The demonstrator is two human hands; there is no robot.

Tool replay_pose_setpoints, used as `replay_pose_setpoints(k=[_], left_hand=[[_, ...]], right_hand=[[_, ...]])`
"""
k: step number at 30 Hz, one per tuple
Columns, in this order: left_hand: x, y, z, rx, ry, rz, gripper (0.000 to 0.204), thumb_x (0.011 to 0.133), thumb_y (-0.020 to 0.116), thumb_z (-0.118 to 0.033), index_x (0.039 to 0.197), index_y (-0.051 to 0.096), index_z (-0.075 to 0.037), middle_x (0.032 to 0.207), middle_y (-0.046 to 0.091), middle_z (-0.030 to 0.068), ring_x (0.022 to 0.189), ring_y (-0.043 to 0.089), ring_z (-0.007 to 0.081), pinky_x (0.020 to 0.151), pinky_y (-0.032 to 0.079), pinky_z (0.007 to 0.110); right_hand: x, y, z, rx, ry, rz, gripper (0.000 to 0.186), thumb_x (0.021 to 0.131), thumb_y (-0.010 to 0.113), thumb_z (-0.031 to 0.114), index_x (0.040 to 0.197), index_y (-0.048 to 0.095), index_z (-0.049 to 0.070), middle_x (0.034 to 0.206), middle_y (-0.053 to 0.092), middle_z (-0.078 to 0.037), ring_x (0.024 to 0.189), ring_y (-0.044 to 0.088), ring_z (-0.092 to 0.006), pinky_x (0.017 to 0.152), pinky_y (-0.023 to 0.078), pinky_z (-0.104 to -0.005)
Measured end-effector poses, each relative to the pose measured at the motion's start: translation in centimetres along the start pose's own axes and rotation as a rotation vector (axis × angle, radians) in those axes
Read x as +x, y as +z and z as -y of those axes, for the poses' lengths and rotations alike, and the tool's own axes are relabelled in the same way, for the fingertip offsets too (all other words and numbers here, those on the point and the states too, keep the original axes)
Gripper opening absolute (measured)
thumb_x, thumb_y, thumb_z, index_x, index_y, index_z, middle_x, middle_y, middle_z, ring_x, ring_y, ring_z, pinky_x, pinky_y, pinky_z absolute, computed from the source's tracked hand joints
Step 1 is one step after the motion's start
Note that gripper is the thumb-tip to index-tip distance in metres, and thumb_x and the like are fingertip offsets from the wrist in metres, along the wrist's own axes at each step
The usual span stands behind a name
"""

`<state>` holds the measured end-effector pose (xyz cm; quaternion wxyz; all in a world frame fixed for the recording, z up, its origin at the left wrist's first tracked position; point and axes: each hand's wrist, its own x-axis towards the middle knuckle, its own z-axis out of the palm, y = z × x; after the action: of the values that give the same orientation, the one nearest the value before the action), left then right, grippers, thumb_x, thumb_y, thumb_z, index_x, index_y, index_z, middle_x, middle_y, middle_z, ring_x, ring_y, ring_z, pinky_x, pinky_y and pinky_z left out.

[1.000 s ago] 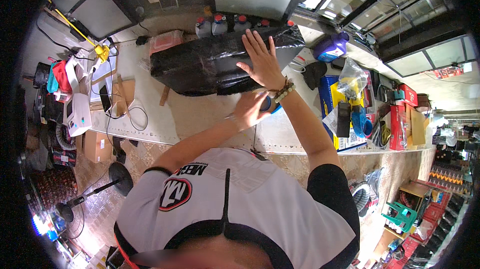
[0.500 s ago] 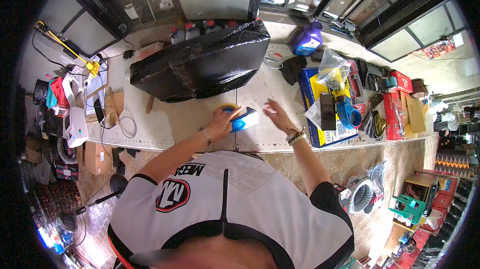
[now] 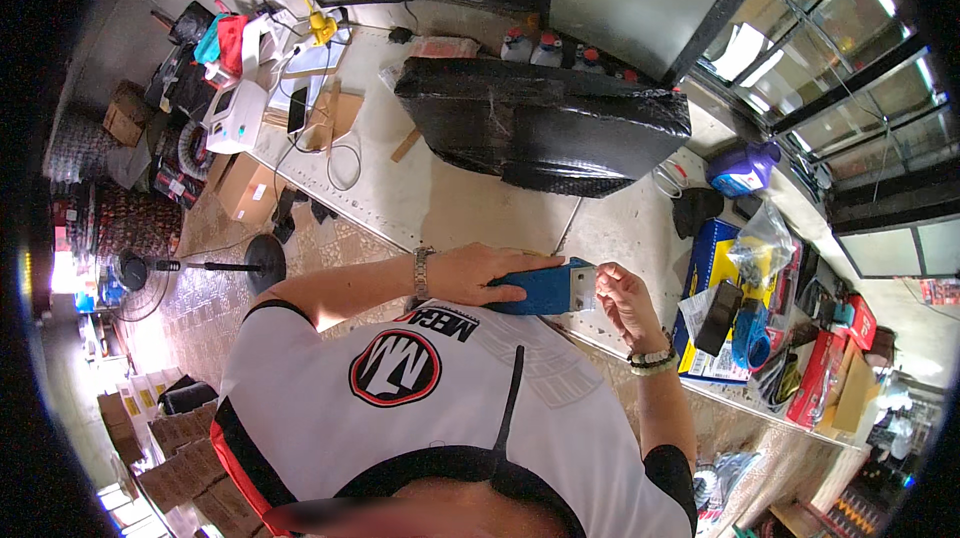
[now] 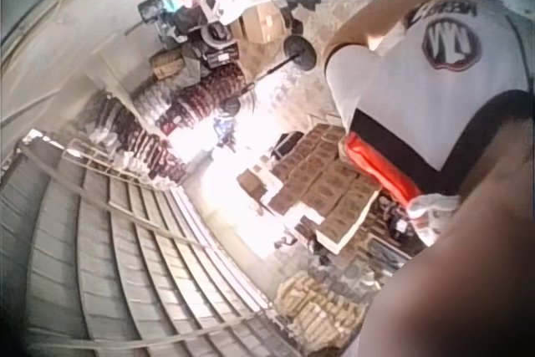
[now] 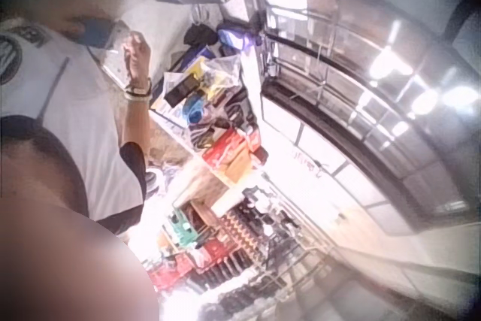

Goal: The person cuts a black rubber mat with scissors, then wraps it tightly with black tape. They repeatedly pull, tear, and smooth the tape to cover the mat's surface and edges.

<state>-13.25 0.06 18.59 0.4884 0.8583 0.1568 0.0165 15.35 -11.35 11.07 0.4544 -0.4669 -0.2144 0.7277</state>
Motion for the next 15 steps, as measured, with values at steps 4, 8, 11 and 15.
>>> replay_pose_setpoints(k=[4, 8, 11, 15], left_hand=[[-1.4, -1.5, 0.0, 0.035, 0.0, -0.025, 0.062, 0.095, 0.052, -0.036, 0.151, 0.027, -0.026, 0.136, 0.052, 0.016, 0.109, 0.06, 0.0368, 0.096, 0.048, 0.041], [-2.3, -3.3, 2.3, 0.075, 0.001, -0.026, 0.062, 0.094, 0.053, -0.033, 0.15, 0.029, -0.024, 0.136, 0.051, 0.0173, 0.115, 0.056, 0.0377, 0.099, 0.045, 0.041], [-0.1, -1.7, 5.9, 0.114, -0.008, -0.061, 0.062, 0.093, 0.054, -0.028, 0.15, 0.03, -0.024, 0.132, 0.053, 0.0167, 0.113, 0.057, 0.0382, 0.097, 0.046, 0.043], [8.4, 5.1, 10.3, 0.262, -0.185, -0.153, 0.067, 0.092, 0.055, -0.026, 0.151, 0.024, -0.03, 0.121, 0.055, 0.0243, 0.103, 0.059, 0.0423, 0.088, 0.05, 0.047]], right_hand=[[1.0, -2.4, 1.5, -0.133, -0.233, -0.005, 0.016, 0.092, 0.066, 0.018, 0.094, 0.061, 0.003, 0.083, 0.06, -0.001, 0.08, 0.061, -0.0133, 0.086, 0.048, -0.0297], [-1.0, -7.6, 6.7, -0.351, -0.349, -0.572, 0.019, 0.094, 0.063, 0.02, 0.095, 0.064, 0.001, 0.083, 0.062, -0.002, 0.078, 0.058, -0.0089, 0.076, 0.048, -0.023], [-2.3, -7.9, 7.5, -0.411, -0.376, -0.517, 0.017, 0.093, 0.065, 0.015, 0.101, 0.065, 0.0, 0.087, 0.066, -0.003, 0.078, 0.063, -0.0114, 0.075, 0.051, -0.0242], [-2.6, 0.7, 4.5, -0.562, -0.58, -0.476, 0.015, 0.08, 0.073, 0.001, 0.092, 0.065, 0.001, 0.084, 0.067, -0.007, 0.077, 0.064, -0.0138, 0.074, 0.052, -0.0262]])
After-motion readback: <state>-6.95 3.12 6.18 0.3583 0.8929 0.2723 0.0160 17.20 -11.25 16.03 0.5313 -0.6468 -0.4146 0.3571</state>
